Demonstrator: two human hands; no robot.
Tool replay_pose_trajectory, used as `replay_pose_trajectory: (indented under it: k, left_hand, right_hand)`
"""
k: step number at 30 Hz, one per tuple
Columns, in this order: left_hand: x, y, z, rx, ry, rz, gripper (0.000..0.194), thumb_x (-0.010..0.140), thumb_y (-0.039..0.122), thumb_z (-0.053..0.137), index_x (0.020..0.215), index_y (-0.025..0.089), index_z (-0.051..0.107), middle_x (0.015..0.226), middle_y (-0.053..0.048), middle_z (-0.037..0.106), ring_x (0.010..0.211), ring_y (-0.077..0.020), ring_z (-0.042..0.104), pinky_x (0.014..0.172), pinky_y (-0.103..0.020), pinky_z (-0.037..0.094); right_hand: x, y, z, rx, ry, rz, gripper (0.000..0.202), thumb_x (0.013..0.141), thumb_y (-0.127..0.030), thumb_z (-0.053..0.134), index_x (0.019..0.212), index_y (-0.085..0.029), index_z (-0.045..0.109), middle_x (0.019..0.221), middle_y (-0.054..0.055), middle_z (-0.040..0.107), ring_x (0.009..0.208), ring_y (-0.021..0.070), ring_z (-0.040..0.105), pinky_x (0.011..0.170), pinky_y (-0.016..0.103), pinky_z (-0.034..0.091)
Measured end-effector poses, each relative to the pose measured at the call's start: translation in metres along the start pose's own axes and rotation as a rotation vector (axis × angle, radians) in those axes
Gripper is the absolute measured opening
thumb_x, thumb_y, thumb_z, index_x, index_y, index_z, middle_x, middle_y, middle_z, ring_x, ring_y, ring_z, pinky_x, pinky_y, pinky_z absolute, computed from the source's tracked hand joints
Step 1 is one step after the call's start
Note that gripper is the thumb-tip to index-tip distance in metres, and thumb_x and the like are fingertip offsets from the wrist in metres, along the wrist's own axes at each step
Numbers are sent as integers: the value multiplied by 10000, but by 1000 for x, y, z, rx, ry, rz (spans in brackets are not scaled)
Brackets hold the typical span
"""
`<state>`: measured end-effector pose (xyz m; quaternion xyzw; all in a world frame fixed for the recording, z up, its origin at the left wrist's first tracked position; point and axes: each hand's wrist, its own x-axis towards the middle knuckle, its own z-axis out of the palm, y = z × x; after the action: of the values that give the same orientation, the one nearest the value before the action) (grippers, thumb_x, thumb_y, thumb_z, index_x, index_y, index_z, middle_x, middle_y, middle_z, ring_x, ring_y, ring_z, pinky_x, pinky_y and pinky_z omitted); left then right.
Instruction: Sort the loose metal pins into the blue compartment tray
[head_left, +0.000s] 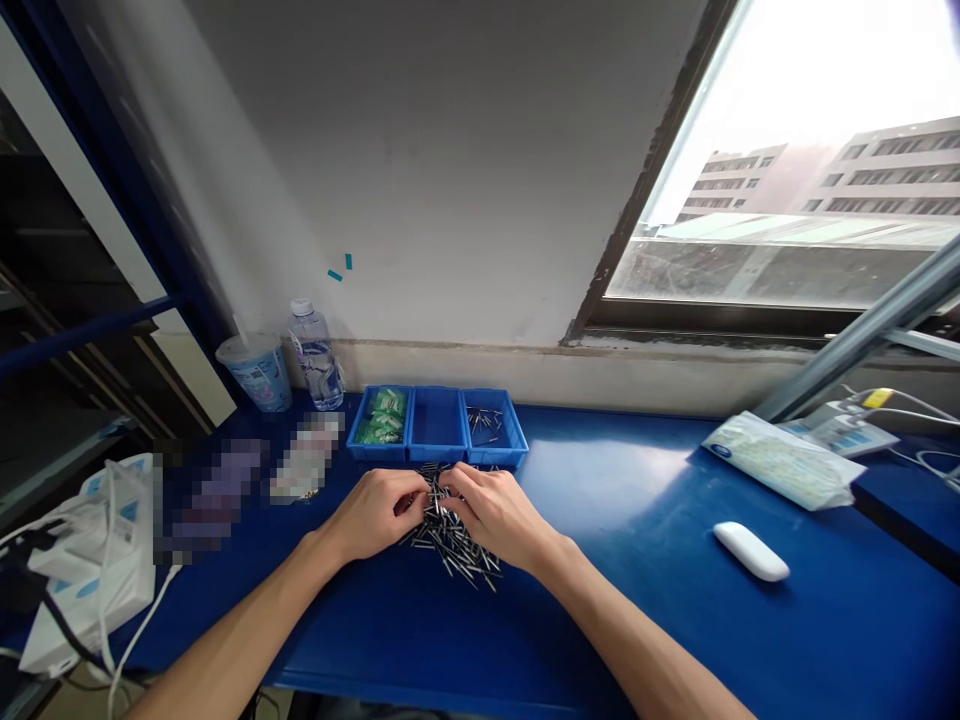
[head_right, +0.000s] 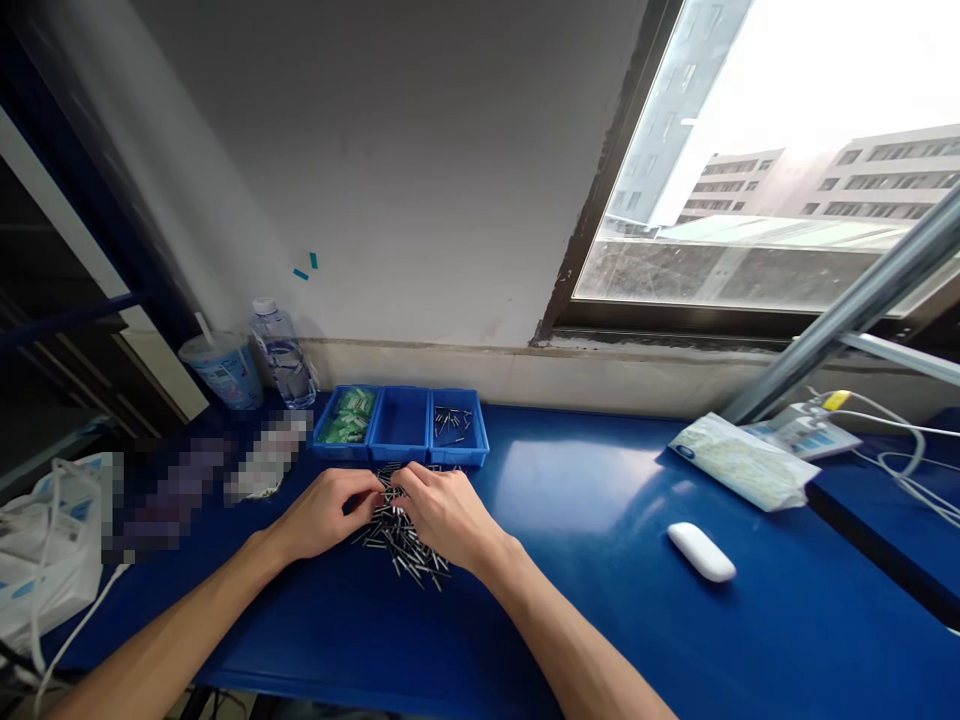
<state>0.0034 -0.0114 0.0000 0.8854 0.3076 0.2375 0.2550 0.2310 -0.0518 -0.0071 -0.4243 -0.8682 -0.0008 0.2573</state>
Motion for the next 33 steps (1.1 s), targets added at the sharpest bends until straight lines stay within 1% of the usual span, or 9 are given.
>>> replay_pose_trajectory:
  k: [5,8,11,14,18,22,26,30,33]
  left_hand:
    - [0,0,1,2,1,1,223,997,198,515,843,180,674,753,7,640,680,-141,563,659,-270,367]
    - [0,0,1,-7,0,3,212,987,184,519,836,180,667,763,8,645,691,-141,571,662,-271,369]
    - [0,1,0,-6,1,0,215,992,193,518,852,182,681,775,5,658,702,-145,583,669,-276,373]
    - [0,2,-1,-2,-3,-2,217,985,189,515,845,181,681,766,4,655,693,-147,579,665,-277,370]
    - [0,1,0,-14,-1,-1,212,983,188,519,842,182,677,767,5,652,686,-144,575,660,-271,366]
    - [1,1,2,-16,-8,3,197,981,195,530,855,184,681,755,9,643,676,-142,563,658,-267,359]
    - [1,1,2,-10,-14,14,202,977,192,532,818,180,657,720,12,603,657,-139,533,649,-264,350]
    - [1,0,1,-22,-15,8,200,987,191,529,851,184,676,743,10,628,673,-140,554,660,-260,367]
    - [1,0,1,-21,-20,9,214,988,181,521,841,182,677,755,5,644,678,-140,567,657,-262,378]
  right_hand:
    - [0,0,-1,-15,2,-8,188,1112,-202,489,961,-188,599,816,4,700,631,137,636,565,286,278]
    - [-1,0,-1,16,15,-17,110,1096,-263,560,1027,-189,603,861,10,725,674,148,662,577,284,290]
    - [-1,-1,-2,25,8,-21,28,1075,-202,569,1067,-185,589,929,24,738,679,144,665,571,282,289]
    - [-1,-2,-2,25,-13,16,130,1083,-138,498,1004,-190,587,874,15,731,643,139,650,566,281,288]
    - [0,-3,0,57,-29,13,99,1114,-244,502,1086,-197,584,928,33,748,689,152,674,579,278,311]
    - [0,-2,-2,24,-29,26,176,1122,-190,437,1022,-194,581,892,33,732,684,148,671,574,280,300]
    - [0,-1,-4,33,-28,0,124,1115,-294,528,1121,-186,590,965,52,749,755,166,697,595,277,336]
    - [-1,-1,-3,6,-26,-2,170,1115,-198,477,1016,-188,616,849,20,721,693,147,670,584,283,322]
    - [-1,-3,1,5,3,-20,150,1110,-221,509,1035,-186,634,831,13,719,672,140,656,584,279,322]
